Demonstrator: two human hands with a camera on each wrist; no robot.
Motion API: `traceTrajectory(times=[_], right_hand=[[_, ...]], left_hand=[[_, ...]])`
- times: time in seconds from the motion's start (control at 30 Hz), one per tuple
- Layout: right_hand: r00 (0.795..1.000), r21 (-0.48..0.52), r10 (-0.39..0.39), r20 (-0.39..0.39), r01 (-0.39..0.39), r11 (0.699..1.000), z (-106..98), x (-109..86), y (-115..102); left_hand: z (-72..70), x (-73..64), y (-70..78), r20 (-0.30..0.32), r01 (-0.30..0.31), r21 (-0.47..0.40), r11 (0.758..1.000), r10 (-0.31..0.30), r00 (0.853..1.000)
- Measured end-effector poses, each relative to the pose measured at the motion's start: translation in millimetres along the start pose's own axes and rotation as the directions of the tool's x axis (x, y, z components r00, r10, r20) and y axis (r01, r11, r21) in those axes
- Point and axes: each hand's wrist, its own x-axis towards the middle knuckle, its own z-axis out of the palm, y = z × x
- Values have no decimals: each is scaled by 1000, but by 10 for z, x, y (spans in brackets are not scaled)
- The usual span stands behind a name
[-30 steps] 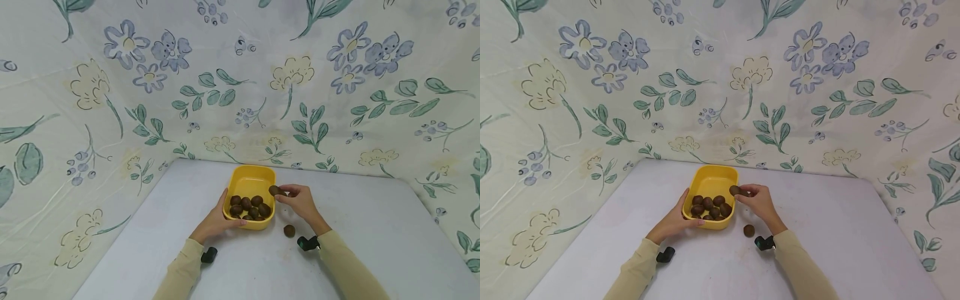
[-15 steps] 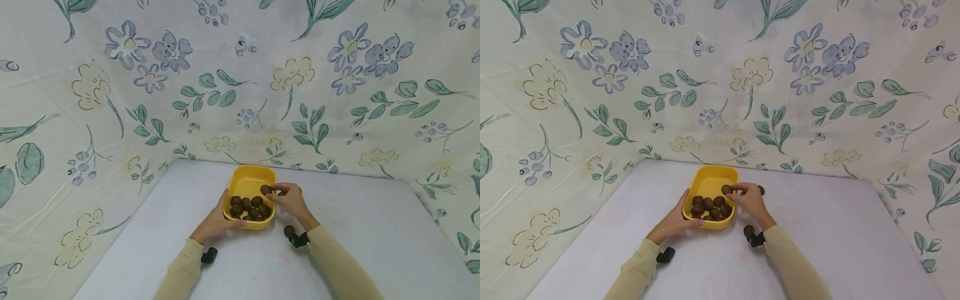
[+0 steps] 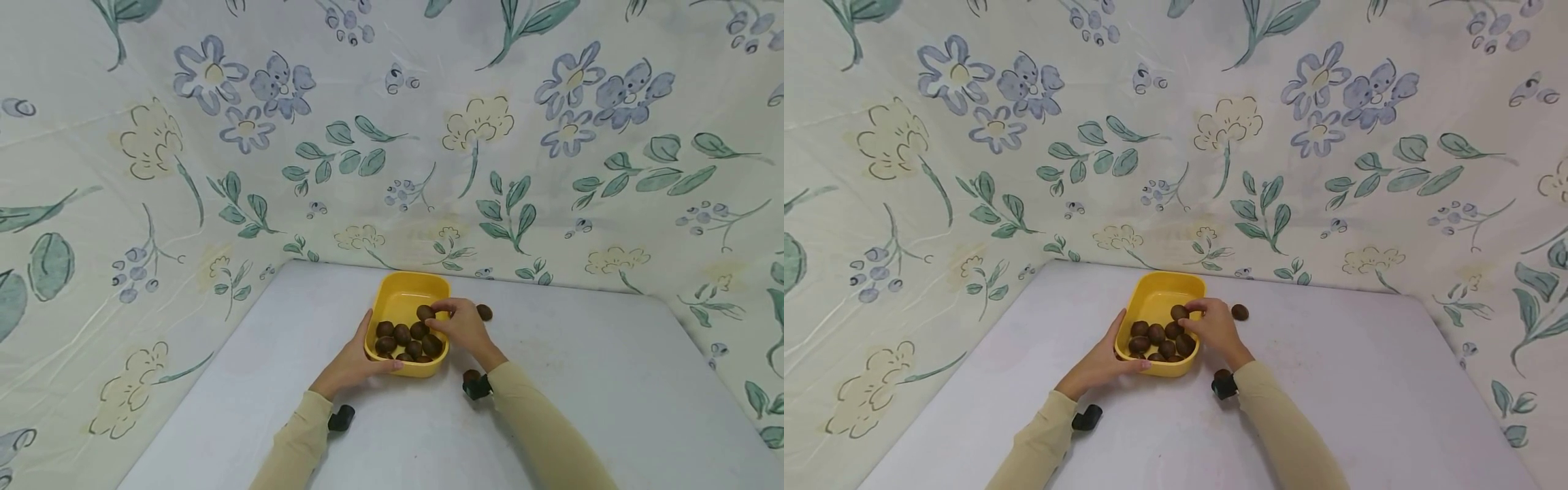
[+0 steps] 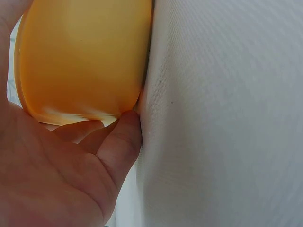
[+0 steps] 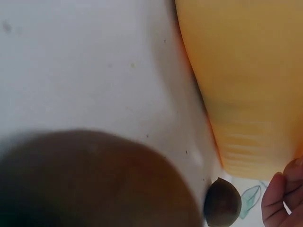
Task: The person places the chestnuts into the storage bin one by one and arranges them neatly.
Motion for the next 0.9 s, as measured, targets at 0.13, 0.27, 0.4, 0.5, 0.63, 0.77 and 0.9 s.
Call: traceTrajectory(times=[0.13, 0.27, 0.4, 0.5, 0.63, 0.77, 0.9], right_hand=[[1000, -73, -19, 7, 19, 997, 14, 29, -34], [999, -126, -10, 32, 14, 992, 27, 62, -50], [999, -177, -11, 51, 19, 984, 32, 86, -67], [998, -210, -18, 64, 31, 977, 39, 101, -81], [997, -236, -5, 77, 23, 971, 46, 117, -102], [996, -260, 33, 83, -11, 965, 47, 128, -137], [994, -284, 66, 86, -39, 958, 45, 144, -176]], left_hand=[[-2, 0, 8, -2, 5, 6, 1000, -5, 1000], [0, -4, 11, 0, 8, 11, 1000, -8, 1000], [1, -10, 11, -2, 14, 7, 1000, -14, 1000], [1, -11, 5, -4, 17, 3, 1000, -17, 1000], [3, -12, -4, 0, 27, -2, 1000, -27, 1000], [4, -11, -4, 1, 30, 0, 1000, -30, 1000], [1, -7, 1, -1, 30, 2, 1000, -30, 1000]])
